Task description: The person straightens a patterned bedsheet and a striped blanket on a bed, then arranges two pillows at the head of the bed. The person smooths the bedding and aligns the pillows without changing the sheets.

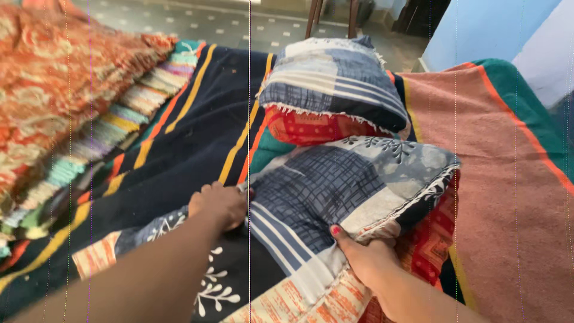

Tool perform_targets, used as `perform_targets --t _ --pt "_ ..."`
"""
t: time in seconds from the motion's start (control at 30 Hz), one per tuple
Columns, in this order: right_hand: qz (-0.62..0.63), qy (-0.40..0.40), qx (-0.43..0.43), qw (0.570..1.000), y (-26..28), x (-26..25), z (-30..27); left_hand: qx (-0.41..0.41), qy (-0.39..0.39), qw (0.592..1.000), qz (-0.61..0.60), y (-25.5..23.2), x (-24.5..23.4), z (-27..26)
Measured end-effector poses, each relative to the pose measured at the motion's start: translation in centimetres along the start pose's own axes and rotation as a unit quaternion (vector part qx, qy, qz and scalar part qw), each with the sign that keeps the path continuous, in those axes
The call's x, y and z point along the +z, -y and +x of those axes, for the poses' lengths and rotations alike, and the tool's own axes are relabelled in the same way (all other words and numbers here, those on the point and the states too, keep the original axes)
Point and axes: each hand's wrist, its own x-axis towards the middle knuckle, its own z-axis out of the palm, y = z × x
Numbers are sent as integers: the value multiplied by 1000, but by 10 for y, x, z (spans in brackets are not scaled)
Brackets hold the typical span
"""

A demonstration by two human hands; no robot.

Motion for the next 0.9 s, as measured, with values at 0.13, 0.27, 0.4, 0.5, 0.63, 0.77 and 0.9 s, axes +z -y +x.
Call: perform_targets --t 0.13,0.27,0.4,0.5,0.63,0.77,0.9 --pt "142 68 -13 987 -2 -37 -33 -63 -22 994 -82 -19 -10 -32" --pt "204 74 -40 975 -1 -84 -49 -81 -56 988 -118 -40 -31 -62" --pt "127 -3 -133 983 -2 -153 -47 -63 -98 982 -150 -80 -63 -98" --pt "121 -58 -252 958 -20 -225 -33 -7 -137 977 -163 -128 -74 -143" --pt "49 -108 -265 957 -64 -337 -3 14 -169 943 -288 -227 -65 -211" --pt "-99 -208 -294 928 -139 -435 26 73 -28 965 -251 -327 -30 -260" --pt "-9 -63 -43 997 -218 -464 22 103 121 979 -127 -391 15 -282"
